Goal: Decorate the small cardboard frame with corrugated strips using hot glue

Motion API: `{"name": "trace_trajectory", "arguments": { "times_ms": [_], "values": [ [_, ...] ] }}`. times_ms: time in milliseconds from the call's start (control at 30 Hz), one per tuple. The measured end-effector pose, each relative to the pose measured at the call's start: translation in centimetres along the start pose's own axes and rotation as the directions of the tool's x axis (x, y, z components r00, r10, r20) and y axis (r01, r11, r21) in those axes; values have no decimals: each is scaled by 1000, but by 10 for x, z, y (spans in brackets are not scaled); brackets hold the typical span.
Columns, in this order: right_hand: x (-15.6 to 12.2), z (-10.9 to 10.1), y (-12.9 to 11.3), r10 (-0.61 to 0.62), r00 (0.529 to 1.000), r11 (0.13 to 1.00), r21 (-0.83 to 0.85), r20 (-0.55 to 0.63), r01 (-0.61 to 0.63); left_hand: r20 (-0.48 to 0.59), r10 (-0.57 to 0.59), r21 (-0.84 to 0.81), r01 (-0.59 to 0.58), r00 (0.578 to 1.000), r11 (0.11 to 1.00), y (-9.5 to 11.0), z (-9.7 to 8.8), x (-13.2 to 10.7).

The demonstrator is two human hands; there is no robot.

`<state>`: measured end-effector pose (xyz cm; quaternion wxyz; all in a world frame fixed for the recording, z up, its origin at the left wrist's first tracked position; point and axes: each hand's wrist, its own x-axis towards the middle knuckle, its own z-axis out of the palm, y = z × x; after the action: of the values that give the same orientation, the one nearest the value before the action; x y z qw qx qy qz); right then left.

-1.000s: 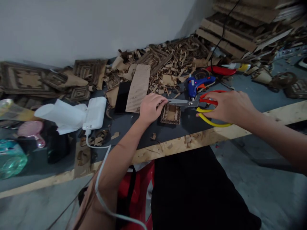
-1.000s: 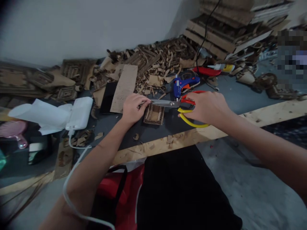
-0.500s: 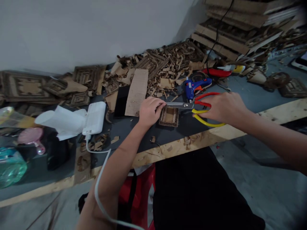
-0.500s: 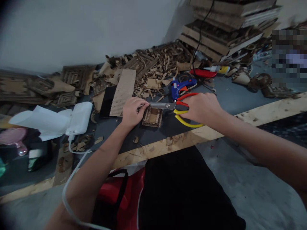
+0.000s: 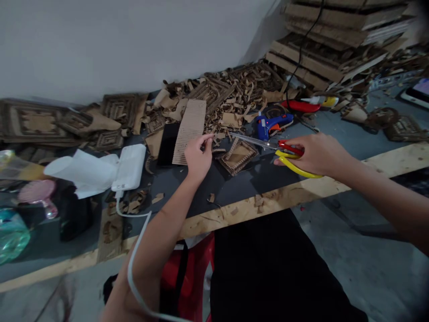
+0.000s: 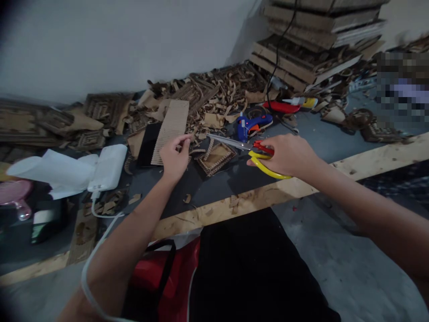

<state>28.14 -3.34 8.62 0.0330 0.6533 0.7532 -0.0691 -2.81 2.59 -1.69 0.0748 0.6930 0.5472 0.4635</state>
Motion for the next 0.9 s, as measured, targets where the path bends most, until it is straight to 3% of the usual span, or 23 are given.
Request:
{"name": "trace_trajectory", "arguments": {
  "times_ms": [100,267,433,767,900],
  "values": [
    [-2,3,-1,33,999,997,-74,16,-32,22,67,53,-68,998,996,-1,2,-2],
    [-5,5,-5,35,999,993,-111,6,-34,-31,170,57,-168,985,984,24,-8,-4],
    [-6,1,-13,-2,998,996,-91,58,7,129,299,25,-304,946,952,37,-12,-3],
    [-4,7,-22,-25,996,997,-67,82,30,217,221,87,-245,951,966,28,-3,-5],
    [-4,10,-24,-51,995,997,-46,87,55,198,214,92,-236,957,967,28,-3,-5]
  ]
}}
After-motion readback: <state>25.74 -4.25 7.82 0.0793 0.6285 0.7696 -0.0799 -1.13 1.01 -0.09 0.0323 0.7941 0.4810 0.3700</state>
